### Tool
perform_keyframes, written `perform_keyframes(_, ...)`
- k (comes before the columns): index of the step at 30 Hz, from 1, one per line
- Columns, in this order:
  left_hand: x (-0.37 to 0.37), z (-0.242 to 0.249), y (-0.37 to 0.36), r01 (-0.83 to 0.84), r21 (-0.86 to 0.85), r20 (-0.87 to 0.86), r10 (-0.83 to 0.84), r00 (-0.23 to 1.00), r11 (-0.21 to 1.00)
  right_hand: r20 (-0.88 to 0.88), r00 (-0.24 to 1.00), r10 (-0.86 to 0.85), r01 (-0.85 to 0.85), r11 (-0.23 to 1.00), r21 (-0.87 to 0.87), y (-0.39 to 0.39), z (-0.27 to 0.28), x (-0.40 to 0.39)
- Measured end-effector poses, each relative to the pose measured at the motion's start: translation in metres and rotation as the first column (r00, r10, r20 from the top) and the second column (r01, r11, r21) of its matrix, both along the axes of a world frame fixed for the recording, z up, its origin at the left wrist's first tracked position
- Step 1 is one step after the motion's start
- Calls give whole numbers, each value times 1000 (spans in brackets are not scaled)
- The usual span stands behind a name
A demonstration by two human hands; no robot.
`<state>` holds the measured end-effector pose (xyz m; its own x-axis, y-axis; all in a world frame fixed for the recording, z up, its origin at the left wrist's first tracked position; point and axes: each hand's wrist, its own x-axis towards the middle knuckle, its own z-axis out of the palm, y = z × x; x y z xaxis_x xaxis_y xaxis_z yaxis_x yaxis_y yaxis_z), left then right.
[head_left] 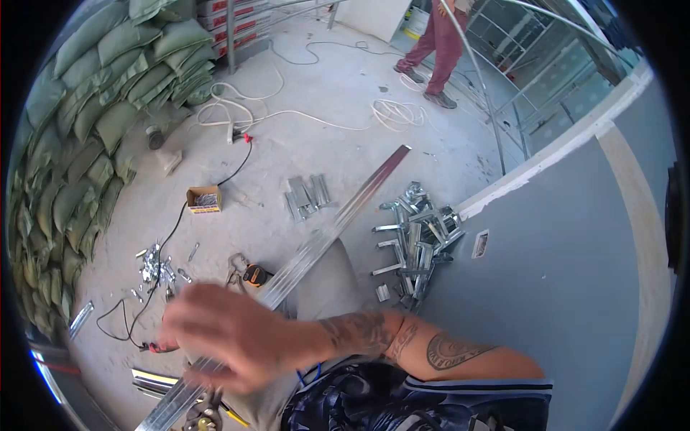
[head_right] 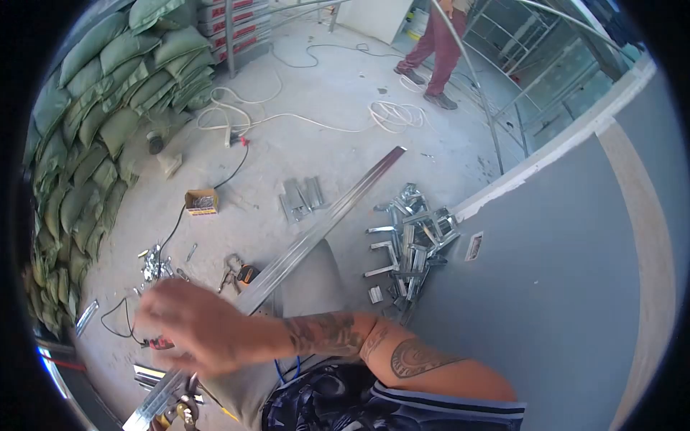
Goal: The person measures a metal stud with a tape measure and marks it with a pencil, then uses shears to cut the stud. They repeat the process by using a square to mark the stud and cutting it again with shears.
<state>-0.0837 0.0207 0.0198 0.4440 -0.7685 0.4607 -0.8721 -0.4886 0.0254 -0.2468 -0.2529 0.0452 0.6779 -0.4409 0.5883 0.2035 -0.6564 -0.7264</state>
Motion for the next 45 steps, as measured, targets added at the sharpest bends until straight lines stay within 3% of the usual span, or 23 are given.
perform_keyframes(1, -3, 9, -14, 70, 27, -34, -69, 997, 997, 57, 995, 86, -72, 976, -206, 4, 12, -8)
perform_keyframes(2, -6, 17, -26, 137, 58, -69, -133, 989, 989, 58, 996, 74, -61, 977, -206, 18, 10, -8)
perform_keyframes(4, -11, 16, -49, 217, 38, -22, -217, 976, 975, -86, 987, -137, 73, 848, -524, 58, 3, -5)
perform_keyframes(5, -11, 13, -58, 258, 27, -8, -257, 966, 966, -79, 987, -139, 78, 850, -521, 62, -2, -6)
perform_keyframes(8, -19, 18, -78, 253, 181, 42, -265, 963, 950, -610, 784, -114, -132, 930, -344, 57, -17, -4)
perform_keyframes(11, -43, 45, -90, 12, 257, 189, -63, 980, 966, -446, 891, -89, 2, 981, -192, 40, -40, -2)
perform_keyframes(12, -39, 50, -85, -17, 148, -1, 17, 1000, 989, -444, 894, -63, 31, 997, -77, 31, -35, -4)
perform_keyframes(13, -33, 59, -81, 55, -43, -184, -62, 981, 998, -435, 898, -60, 26, 996, -84, 20, -32, -5)
perform_keyframes(15, -14, 48, -69, 88, -433, -486, -314, 816, 897, -462, 887, 24, 72, 979, 189, 0, -33, -3)
perform_keyframes(16, -20, 53, -80, 95, -606, -506, -475, 720, 790, -428, 903, 15, 59, 986, 158, -2, -42, 1)
perform_keyframes(17, 22, 18, -57, 268, -487, -597, -541, 592, 831, -421, 907, 28, 41, 987, 154, 1, -37, 4)
perform_keyframes(19, 26, -43, -56, -208, -741, -654, -756, 10, 639, -513, 841, 173, -164, 984, 63, 14, -26, 9)
perform_keyframes(21, -27, 12, -98, -398, -774, -485, -865, -129, 493, -464, 843, 272, -239, 962, 130, 30, -32, 18)
perform_keyframes(23, -21, -1, -92, -417, -719, -597, -801, -39, 556, -490, 828, 274, -208, 960, 186, 37, -41, 26)
perform_keyframes(25, -14, -6, -101, -491, -710, -534, -840, -92, 505, -627, 667, 403, -259, 914, 311, 35, -46, 37)
perform_keyframes(27, 3, -4, -102, -506, -724, -475, -871, -128, 469, -249, 889, 385, -409, 911, -47, 21, -75, 39)
perform_keyframes(29, 28, 19, -103, -314, -836, -442, -891, -100, 450, -313, 867, 388, -361, 922, 140, -2, -72, 39)
perform_keyframes(31, 41, 57, -108, -343, -828, -492, -868, 66, 443, -361, 930, 67, -101, 992, -77, -12, -109, 48)
perform_keyframes(32, 55, 65, -108, -294, -862, -438, -899, 21, 413, -354, 932, 81, -112, 991, -68, -13, -120, 49)
perform_keyframes(34, 90, 78, -113, -242, -886, -384, -919, -91, 395, -683, 688, 243, -302, 953, 35, -13, -132, 52)
perform_keyframes(35, 100, 82, -120, -244, -880, -383, -912, -146, 409, -681, 688, 250, -303, 952, 44, -12, -132, 53)
perform_keyframes(37, 103, 91, -144, -309, -790, -555, -832, -2, 529, -630, 750, 200, -303, 951, -59, -8, -129, 54)
perform_keyframes(45, 136, 43, -216, -373, -341, -896, -419, -148, 863, -735, 627, 257, -403, 915, -23, 24, -133, 45)
